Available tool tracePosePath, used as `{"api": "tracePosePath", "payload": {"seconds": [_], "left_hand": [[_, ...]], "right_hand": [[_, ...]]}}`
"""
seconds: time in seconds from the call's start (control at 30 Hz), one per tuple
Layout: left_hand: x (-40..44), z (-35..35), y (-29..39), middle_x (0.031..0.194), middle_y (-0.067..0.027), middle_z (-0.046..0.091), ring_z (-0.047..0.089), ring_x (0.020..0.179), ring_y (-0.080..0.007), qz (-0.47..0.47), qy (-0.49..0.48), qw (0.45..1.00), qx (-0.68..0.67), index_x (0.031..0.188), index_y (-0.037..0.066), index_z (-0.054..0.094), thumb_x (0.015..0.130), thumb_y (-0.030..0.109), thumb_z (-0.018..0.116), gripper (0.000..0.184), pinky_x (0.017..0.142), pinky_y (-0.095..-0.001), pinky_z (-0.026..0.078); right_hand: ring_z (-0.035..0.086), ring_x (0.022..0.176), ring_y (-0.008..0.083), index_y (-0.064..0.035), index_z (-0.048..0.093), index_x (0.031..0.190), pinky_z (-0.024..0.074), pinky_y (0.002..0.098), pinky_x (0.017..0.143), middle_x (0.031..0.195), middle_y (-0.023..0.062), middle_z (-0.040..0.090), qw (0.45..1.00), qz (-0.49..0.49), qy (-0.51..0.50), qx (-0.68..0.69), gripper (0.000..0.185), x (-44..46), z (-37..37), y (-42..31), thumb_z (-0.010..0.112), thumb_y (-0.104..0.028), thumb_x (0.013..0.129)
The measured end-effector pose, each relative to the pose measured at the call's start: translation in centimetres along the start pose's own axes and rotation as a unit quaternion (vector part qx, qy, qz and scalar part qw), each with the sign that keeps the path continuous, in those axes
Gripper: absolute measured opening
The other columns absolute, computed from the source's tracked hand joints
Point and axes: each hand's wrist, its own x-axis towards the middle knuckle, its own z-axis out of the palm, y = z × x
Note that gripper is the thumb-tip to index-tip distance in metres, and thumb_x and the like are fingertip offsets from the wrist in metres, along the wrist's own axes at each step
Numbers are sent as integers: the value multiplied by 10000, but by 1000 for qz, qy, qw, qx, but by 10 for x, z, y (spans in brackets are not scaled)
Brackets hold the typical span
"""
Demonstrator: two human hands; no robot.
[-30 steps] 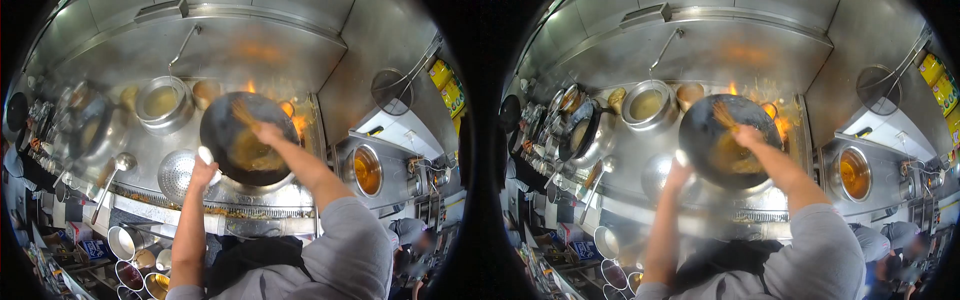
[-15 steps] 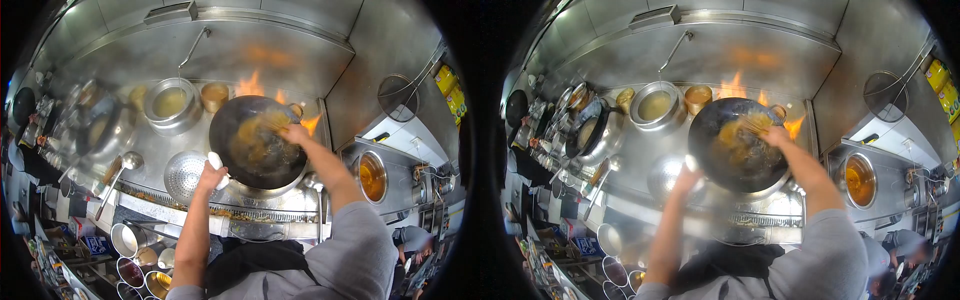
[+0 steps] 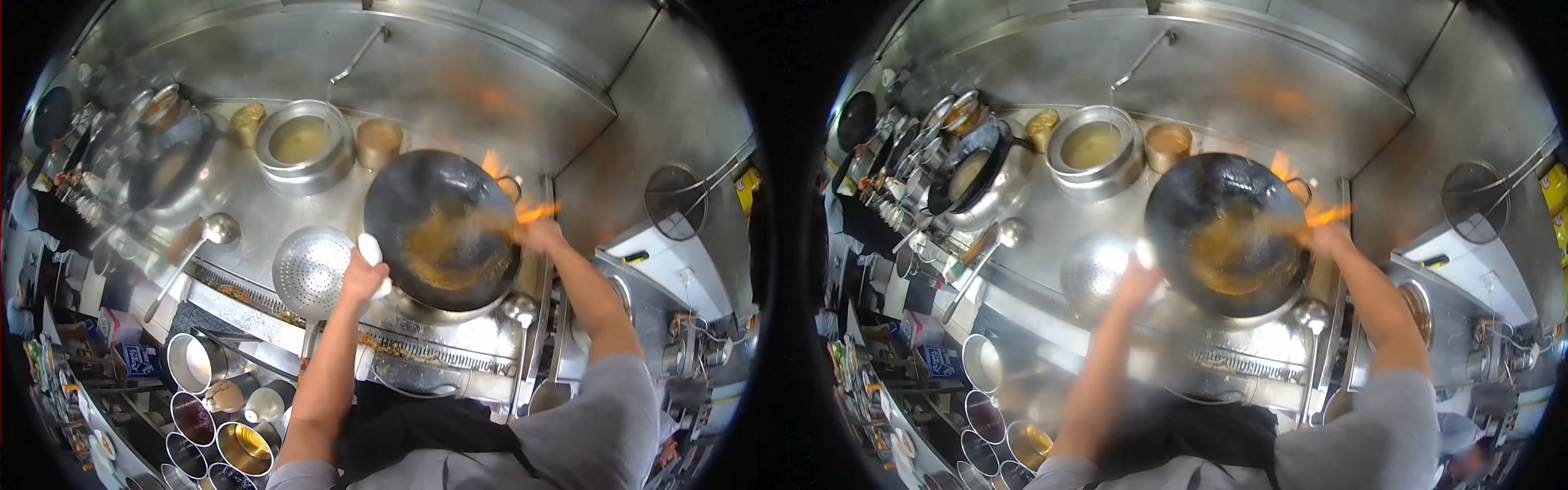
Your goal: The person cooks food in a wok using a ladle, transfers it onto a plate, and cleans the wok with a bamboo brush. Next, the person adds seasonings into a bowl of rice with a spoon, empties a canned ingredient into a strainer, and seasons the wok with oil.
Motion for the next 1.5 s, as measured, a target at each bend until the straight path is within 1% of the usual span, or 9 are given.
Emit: {"api": "tracePosePath", "payload": {"seconds": [0.1, 0.33, 0.5, 0.63, 0.77, 0.83, 1.07, 1.33, 1.5], "left_hand": [[-4, 0, -2, 1001, -250, 596, 607, 936, -351, 5, -7, 1000, -28, 1135, -86, 426, 707, 155, 642, 536, 824, -386, 479], [-20, -1, -12, 979, -121, 591, 564, 862, -191, 38, -2, 974, -222, 1119, -16, 465, 866, 250, 679, 425, 756, -332, 480], [-2, 21, -17, 1041, -206, 609, 605, 946, -319, 65, 114, 989, -71, 1133, -41, 448, 769, 254, 714, 539, 843, -377, 468], [6, 11, -17, 990, -261, 616, 610, 967, -360, 14, 42, 997, -67, 1137, -75, 444, 692, 161, 638, 539, 854, -396, 468], [12, 7, -16, 997, -271, 610, 611, 946, -377, 34, 15, 999, -23, 1124, -81, 444, 690, 169, 644, 540, 846, -403, 473], [8, 4, -8, 998, -275, 607, 610, 947, -378, 24, 21, 999, -25, 1125, -87, 440, 689, 169, 645, 546, 850, -404, 472], [9, 13, -18, 982, -273, 605, 616, 916, -363, 5, -12, 1000, -1, 1130, -108, 430, 705, 154, 639, 542, 808, -400, 488], [-9, -3, -9, 901, -115, 606, 587, 757, -183, -11, -133, 959, -251, 1104, -47, 497, 817, 203, 686, 425, 658, -330, 489], [-10, -1, 7, 864, -74, 604, 573, 721, -158, -87, -129, 952, -264, 1086, -10, 528, 843, 246, 697, 390, 620, -307, 470]], "right_hand": [[623, 1035, 302, -252, 547, 1295, 494, 445, 863, 1108, 123, 660, 961, -41, 227, 152, 510, 63, 19, -70, 500, -532, 870], [602, 1056, 352, -248, 462, 1370, 471, 430, 924, 1141, 167, 638, 966, -89, 90, 225, 532, -69, 70, -132, 503, -461, 885], [614, 1066, 298, -233, 562, 1297, 470, 412, 907, 1159, 135, 644, 987, -145, -60, 13, 497, -84, 14, -59, 557, -476, 864], [676, 757, 272, -190, 652, 1152, 530, 405, 698, 920, 147, 694, 984, -171, -22, 33, 414, 52, -4, -92, 559, -472, 863], [658, 911, 298, -185, 561, 1269, 503, 424, 823, 890, 128, 696, 946, -37, 229, 226, 471, 7, 54, -169, 494, -464, 896], [576, 1112, 337, -198, 489, 1352, 458, 417, 942, 1206, 141, 611, 958, -54, 93, 266, 529, -50, 56, -163, 489, -467, 896], [649, 991, 286, -195, 662, 1127, 514, 421, 818, 1090, 90, 676, 991, -79, -45, 98, 516, -32, 39, -27, 494, -575, 820], [600, 1080, 319, -204, 530, 1314, 475, 425, 896, 1187, 146, 620, 930, -31, 175, 321, 522, -4, 69, -155, 488, -500, 886], [565, 1140, 325, -247, 479, 1367, 450, 399, 964, 1257, 126, 587, 972, -150, 8, 179, 601, -70, 95, -54, 469, -587, 871]]}}
